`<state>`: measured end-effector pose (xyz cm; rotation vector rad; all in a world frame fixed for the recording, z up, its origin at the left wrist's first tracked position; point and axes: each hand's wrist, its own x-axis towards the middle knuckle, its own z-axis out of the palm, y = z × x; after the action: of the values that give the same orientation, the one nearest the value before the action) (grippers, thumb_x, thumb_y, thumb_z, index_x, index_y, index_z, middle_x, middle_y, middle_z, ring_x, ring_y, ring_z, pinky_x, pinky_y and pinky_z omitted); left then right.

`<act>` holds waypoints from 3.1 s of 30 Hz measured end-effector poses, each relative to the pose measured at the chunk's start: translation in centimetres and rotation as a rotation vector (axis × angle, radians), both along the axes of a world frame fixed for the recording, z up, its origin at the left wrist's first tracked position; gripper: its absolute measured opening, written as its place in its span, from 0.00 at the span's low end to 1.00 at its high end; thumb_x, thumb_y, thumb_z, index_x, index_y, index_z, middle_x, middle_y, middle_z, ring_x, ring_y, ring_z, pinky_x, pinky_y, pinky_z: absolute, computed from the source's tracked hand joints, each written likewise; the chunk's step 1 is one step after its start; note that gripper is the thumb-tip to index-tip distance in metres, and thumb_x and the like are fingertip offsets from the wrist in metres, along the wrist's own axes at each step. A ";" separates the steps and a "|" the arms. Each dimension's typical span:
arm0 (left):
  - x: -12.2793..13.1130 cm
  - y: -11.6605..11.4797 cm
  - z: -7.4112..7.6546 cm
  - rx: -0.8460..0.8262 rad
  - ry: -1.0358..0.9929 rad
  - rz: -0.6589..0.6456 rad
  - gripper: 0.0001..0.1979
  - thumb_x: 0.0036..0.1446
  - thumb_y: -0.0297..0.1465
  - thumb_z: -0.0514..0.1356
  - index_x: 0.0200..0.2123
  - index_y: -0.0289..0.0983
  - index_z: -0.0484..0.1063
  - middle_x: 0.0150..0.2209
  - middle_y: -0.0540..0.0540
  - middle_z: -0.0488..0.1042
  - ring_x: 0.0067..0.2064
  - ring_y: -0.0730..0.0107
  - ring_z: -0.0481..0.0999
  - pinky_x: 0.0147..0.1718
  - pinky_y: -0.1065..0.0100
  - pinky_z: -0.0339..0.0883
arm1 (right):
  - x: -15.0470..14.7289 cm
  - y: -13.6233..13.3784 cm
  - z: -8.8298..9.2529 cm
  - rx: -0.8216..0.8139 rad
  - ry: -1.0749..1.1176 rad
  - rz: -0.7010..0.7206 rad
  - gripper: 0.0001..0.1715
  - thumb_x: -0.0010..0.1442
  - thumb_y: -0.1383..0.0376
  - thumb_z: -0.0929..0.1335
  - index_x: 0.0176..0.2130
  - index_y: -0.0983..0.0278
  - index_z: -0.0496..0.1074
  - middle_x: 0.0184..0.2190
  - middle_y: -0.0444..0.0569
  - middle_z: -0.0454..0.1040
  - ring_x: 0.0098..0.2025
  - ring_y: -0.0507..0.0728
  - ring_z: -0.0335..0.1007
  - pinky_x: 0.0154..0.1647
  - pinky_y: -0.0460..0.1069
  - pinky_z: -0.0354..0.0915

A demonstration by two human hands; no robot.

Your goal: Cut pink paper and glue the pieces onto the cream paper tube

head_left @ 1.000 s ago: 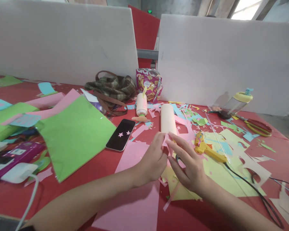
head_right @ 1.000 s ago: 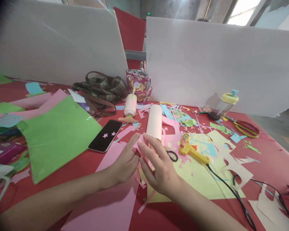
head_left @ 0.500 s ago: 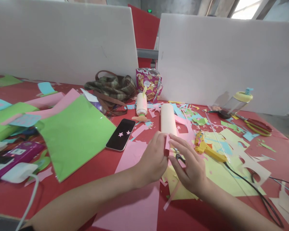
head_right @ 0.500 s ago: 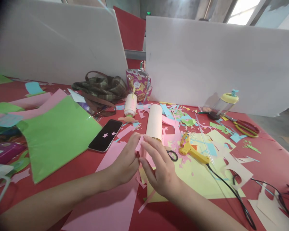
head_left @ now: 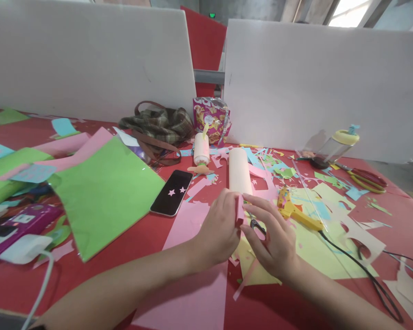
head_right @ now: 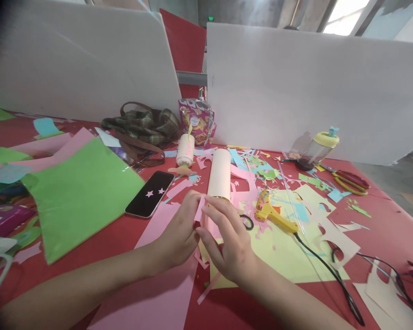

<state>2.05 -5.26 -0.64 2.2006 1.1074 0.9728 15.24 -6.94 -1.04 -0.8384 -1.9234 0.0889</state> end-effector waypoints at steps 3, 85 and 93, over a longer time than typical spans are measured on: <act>0.1 -0.1 0.0 0.036 0.013 -0.001 0.11 0.45 0.21 0.46 0.34 0.37 0.53 0.34 0.45 0.58 0.36 0.65 0.58 0.34 0.60 0.60 | 0.1 0.0 0.1 -0.025 0.023 -0.007 0.15 0.52 0.72 0.64 0.42 0.67 0.64 0.42 0.57 0.68 0.45 0.59 0.65 0.41 0.55 0.66; 0.3 1.6 1.0 -1.366 -1.282 -0.064 0.12 0.51 0.26 0.44 0.27 0.30 0.66 0.23 0.45 0.69 0.27 0.70 0.69 0.30 0.69 0.62 | 1.5 0.9 1.4 0.249 -0.500 0.188 0.03 0.55 0.71 0.62 0.33 0.66 0.63 0.35 0.51 0.67 0.40 0.57 0.61 0.38 0.54 0.61; 0.5 0.8 1.7 -1.386 -1.276 -0.370 0.18 0.53 0.36 0.43 0.35 0.30 0.65 0.34 0.41 0.69 0.39 0.62 0.69 0.40 0.59 0.60 | 3.0 1.6 2.0 0.223 -0.245 -0.010 0.09 0.50 0.77 0.62 0.30 0.65 0.65 0.27 0.48 0.69 0.32 0.54 0.65 0.32 0.50 0.63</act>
<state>2.51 -4.42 1.06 0.3901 0.3804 0.7565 18.21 -5.35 0.98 -0.7346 -2.1097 -0.2414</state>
